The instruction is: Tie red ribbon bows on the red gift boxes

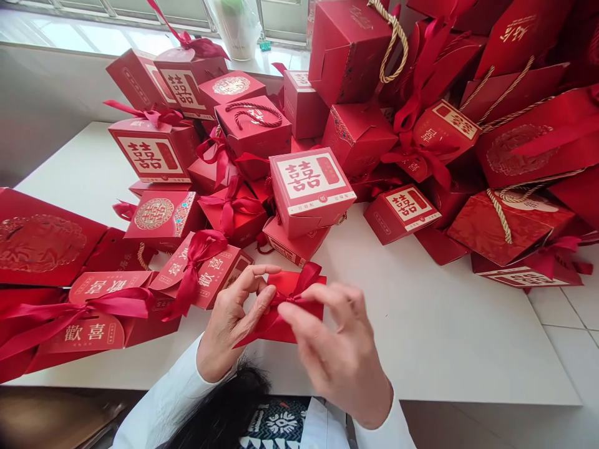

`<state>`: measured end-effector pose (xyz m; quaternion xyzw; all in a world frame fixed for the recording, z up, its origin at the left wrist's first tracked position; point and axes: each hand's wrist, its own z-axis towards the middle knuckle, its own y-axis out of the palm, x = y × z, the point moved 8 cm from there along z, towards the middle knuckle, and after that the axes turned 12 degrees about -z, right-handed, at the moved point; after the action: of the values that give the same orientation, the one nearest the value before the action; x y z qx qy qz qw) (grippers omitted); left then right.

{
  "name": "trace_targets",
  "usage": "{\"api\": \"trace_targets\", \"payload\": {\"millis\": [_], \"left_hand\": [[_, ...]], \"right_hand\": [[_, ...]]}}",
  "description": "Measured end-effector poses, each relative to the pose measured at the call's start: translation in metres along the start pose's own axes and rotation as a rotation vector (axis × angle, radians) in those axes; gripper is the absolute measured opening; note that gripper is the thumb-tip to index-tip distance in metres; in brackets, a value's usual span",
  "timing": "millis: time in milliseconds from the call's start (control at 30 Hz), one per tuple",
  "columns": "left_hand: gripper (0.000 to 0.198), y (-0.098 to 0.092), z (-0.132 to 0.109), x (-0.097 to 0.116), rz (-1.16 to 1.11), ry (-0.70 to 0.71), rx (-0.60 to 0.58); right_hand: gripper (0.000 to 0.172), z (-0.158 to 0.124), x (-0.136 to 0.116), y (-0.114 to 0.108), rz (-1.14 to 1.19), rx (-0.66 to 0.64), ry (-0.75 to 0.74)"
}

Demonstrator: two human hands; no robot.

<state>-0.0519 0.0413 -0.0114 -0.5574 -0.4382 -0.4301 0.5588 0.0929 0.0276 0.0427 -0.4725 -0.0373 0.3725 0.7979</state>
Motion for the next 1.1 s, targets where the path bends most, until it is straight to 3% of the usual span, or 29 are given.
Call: {"api": "trace_targets", "payload": {"millis": [100,300,400,567,633,767,967,1100], "left_hand": [[0.02,0.0,0.001,-0.001,-0.018,0.0,0.006],[0.019,0.0,0.001,-0.001,-0.013,-0.012,0.034],[0.018,-0.001,0.002,0.0,-0.025,-0.012,0.036],[0.02,0.0,0.003,-0.001,-0.058,-0.027,0.034],[0.02,0.0,0.002,-0.003,-0.059,-0.036,0.034],[0.023,0.001,0.0,-0.007,-0.074,-0.051,0.03],[0.028,0.002,-0.002,-0.013,-0.17,-0.092,0.044],[0.03,0.004,-0.003,-0.015,-0.209,-0.104,0.03]], "right_hand": [[0.029,-0.004,-0.017,0.008,-0.108,-0.064,-0.151],[0.018,-0.011,-0.03,0.017,-0.241,0.078,-0.272],[0.016,-0.013,-0.033,0.019,-0.21,0.066,-0.305],[0.014,-0.014,-0.023,0.016,-0.02,-0.065,-0.19],[0.007,-0.016,-0.018,0.008,0.073,-0.048,-0.131],[0.013,-0.017,-0.011,-0.001,0.151,0.042,-0.057],[0.017,-0.013,-0.019,0.007,0.116,-0.033,-0.116],[0.017,-0.018,-0.01,-0.001,0.185,0.021,-0.024]]}}
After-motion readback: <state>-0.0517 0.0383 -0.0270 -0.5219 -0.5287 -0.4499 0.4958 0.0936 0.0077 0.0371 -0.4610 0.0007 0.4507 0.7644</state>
